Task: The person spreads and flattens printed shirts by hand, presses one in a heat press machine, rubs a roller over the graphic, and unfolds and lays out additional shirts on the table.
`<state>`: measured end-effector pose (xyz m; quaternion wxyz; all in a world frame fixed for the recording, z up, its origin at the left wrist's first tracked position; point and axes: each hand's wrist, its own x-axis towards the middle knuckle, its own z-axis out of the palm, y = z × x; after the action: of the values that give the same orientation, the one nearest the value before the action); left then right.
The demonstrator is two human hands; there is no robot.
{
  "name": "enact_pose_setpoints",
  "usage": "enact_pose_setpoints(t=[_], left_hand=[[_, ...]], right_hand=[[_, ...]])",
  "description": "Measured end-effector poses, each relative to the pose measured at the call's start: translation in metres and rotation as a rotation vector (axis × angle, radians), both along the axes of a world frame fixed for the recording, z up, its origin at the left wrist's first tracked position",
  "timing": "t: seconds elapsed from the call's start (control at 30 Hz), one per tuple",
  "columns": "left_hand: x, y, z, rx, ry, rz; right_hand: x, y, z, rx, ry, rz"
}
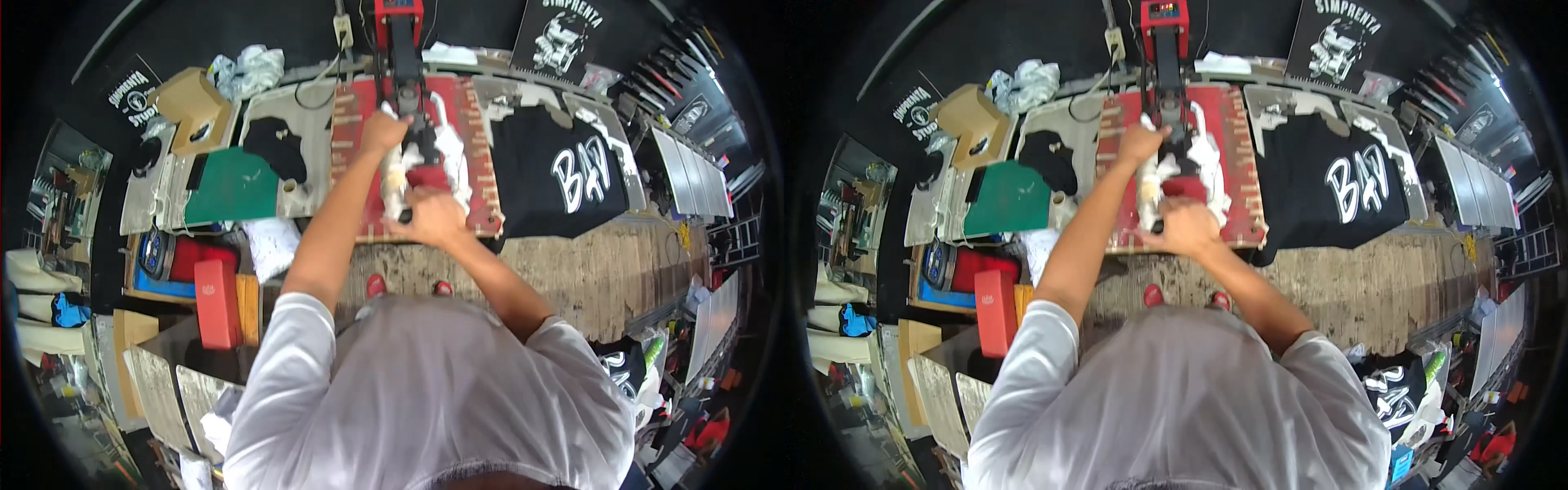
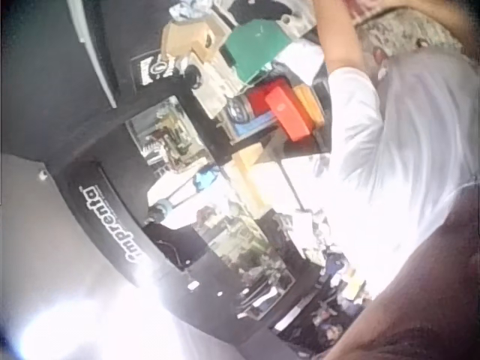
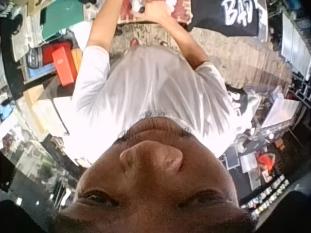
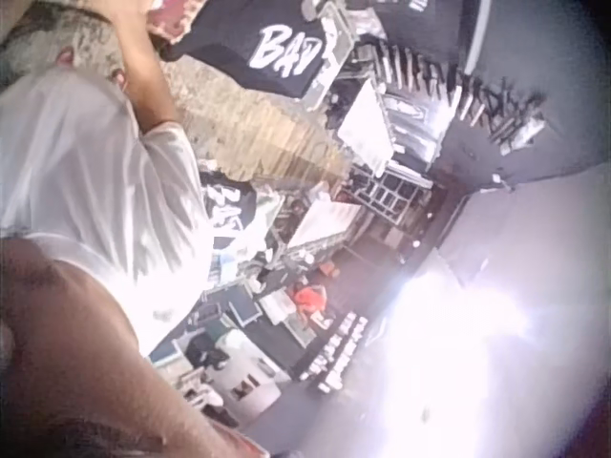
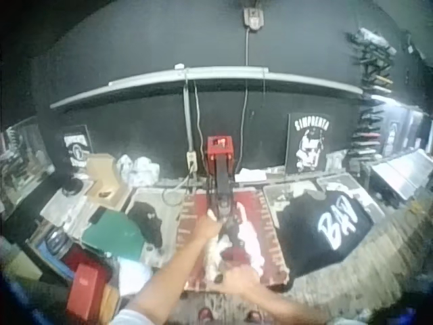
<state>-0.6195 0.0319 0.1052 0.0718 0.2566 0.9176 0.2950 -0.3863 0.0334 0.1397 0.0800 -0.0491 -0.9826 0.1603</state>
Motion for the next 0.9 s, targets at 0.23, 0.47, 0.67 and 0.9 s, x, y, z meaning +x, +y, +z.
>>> enact_pose_setpoints(t=[0.23, 0.47, 0.67, 0.9], left_hand=[[0.069, -0.064, -0.009, 0.353, -0.287, -0.109], [0.185, -0.222, -0.091, 0.266, -1.212, -0.242], [0.177, -0.218, -0.127, -0.268, -0.362, -0.419], [0.188, -0.186, -0.093, 0.094, -0.286, -0.620]], right_hand=[[0.053, -0.006, 0.004, -0.411, 0.608, 0.043], [0.149, 0.031, -0.149, -1.020, -0.324, -0.278], [0.147, 0.044, -0.151, -0.642, -0.335, -0.232], [0.117, 0.020, -0.129, -0.363, 0.016, -0.042]])
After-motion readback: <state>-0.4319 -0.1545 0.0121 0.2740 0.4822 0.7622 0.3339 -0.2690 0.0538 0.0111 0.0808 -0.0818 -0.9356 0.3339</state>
